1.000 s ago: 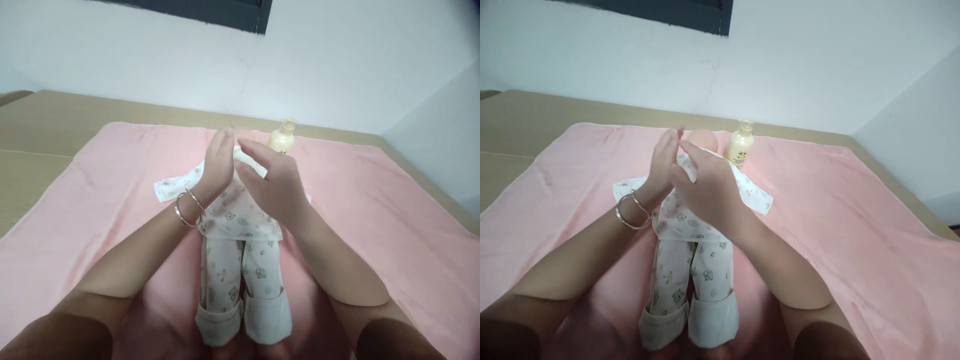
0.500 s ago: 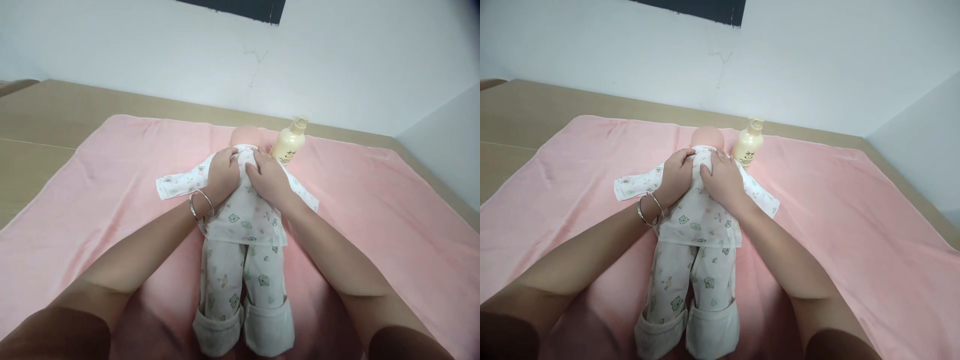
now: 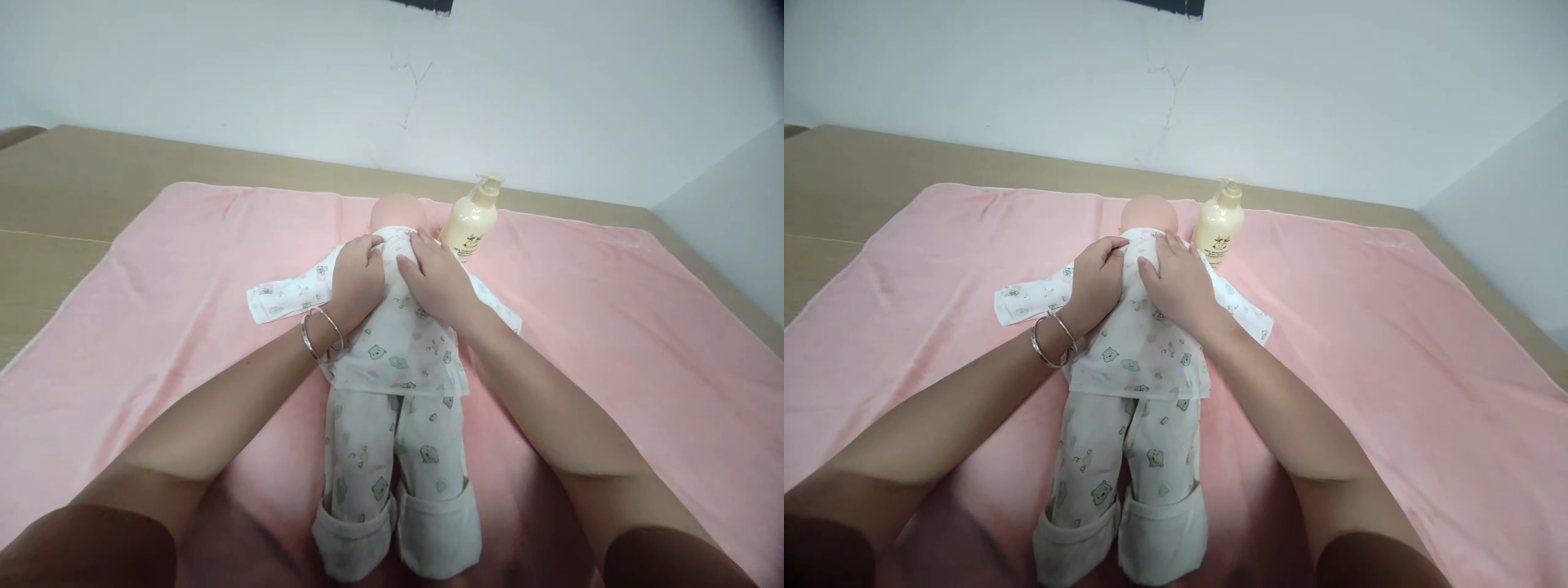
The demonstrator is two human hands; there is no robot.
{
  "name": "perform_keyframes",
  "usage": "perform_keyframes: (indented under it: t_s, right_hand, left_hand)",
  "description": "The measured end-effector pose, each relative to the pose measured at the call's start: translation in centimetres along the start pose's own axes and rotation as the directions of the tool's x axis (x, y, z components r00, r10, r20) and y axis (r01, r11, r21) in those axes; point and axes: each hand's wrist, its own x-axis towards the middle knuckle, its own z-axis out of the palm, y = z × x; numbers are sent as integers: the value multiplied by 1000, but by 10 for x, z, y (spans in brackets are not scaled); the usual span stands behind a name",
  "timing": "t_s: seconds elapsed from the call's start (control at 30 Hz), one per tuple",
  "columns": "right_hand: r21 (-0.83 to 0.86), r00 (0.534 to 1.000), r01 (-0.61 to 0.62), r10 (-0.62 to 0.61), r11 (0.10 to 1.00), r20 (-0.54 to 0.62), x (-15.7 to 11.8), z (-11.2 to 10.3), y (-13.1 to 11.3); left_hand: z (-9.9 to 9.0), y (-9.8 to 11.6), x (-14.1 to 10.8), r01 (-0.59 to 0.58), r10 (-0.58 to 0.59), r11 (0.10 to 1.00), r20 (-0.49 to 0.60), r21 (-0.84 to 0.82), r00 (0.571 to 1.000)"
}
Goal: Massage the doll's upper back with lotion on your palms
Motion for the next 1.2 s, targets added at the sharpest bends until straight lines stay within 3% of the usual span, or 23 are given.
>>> perform_keyframes:
  t_s: [0.13, 0.33, 0.5, 0.67, 0.73, 0.83, 0.93, 1.07, 1.2]
  right_hand:
    - [-90, 998, -52, 49, 995, -39, -16, 4, -11]
    - [-47, 972, 206, -210, 977, -105, -36, 15, -31]
    - [45, 997, 75, -75, 996, 0, -8, 6, -11]
    - [21, 1000, -30, 30, 999, -8, -3, 4, -4]
    - [-24, 998, -17, 15, 1000, -56, -12, 9, -11]
    - [-72, 987, 108, -115, 992, -110, -29, 15, -23]
    - [-53, 972, 211, -215, 976, -90, -35, 16, -29]
    - [34, 988, 155, -154, 987, -17, -19, 8, -17]
    - [90, 1000, 15, -15, 996, -4, 0, 1, 1]
  left_hand:
    - [0, 0, 1, 8, -8, 1000, -2, -8, 1000]
    - [1, -2, 1, 3, -4, 998, -18, -57, 1000]
    - [1, -3, 0, -5, 3, 998, -26, -55, 1000]
    - [1, -4, -1, -2, 1, 998, -27, -56, 1000]
    - [1, -4, -2, 4, -6, 999, -35, -54, 999]
    - [0, -3, -2, 19, -21, 998, -33, -57, 999]
    - [-1, -2, -2, 17, -18, 998, -17, -57, 1000]
    - [-1, -2, -1, -21, 21, 1000, -1, -15, 1000]
    - [1, 1, -8, -146, 137, 974, 64, 175, 988]
